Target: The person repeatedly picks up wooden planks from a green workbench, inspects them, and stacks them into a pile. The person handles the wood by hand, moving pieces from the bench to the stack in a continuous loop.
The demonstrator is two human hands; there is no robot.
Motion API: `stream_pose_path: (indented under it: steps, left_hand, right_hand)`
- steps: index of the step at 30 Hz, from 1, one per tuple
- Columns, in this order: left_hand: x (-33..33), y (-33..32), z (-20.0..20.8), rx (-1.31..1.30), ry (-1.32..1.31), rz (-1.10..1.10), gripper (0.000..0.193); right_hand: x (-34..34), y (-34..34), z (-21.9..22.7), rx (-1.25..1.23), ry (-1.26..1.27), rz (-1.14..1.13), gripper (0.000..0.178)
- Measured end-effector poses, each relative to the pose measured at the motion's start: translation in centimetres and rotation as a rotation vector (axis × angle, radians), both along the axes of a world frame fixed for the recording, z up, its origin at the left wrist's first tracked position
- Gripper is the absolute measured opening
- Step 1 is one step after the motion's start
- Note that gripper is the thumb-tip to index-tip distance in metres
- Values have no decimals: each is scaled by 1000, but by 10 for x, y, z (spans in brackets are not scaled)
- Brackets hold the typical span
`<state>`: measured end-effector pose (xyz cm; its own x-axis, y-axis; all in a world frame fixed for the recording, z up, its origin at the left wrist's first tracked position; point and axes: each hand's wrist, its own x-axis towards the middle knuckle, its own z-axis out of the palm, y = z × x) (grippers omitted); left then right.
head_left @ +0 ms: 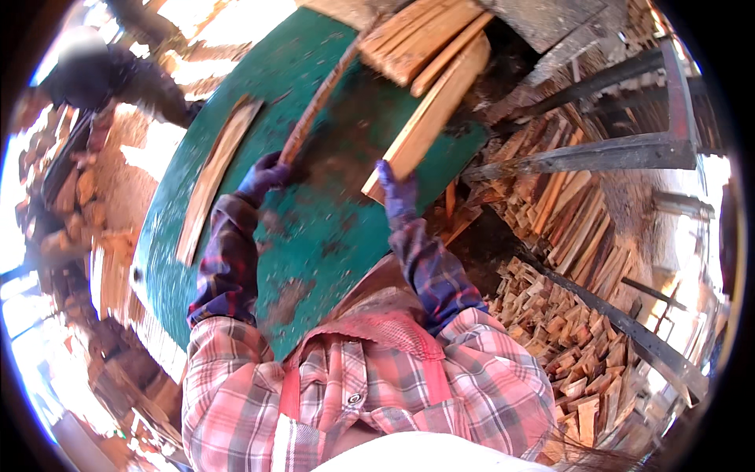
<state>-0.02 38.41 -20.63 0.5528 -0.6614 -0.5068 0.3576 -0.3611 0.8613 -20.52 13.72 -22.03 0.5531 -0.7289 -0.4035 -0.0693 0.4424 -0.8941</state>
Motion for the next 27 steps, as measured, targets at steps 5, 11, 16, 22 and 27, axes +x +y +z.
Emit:
stream_pose_path:
  steps: [5, 11, 16, 22, 27]
  left_hand:
    - [-135, 125, 20, 852, -918, -70, 82]
    - [-226, 197, 43, 880, -852, 41, 70]
    - [-203, 218, 22, 710, -965, 32, 55]
    - [-77, 254, -9, 741, -1037, 53, 50]
    - [-77, 218, -21, 765, -1107, 84, 56]
  right_hand:
    - [-122, 85, -5, 162, 36, 154, 62]
    - [-226, 171, -16, 301, 51, 66, 58]
    - [-291, 162, 27, -34, 46, -82, 34]
    - [-392, 115, 114, -276, -311, -449, 35]
    - [-505, 28, 152, -596, -141, -1043, 57]
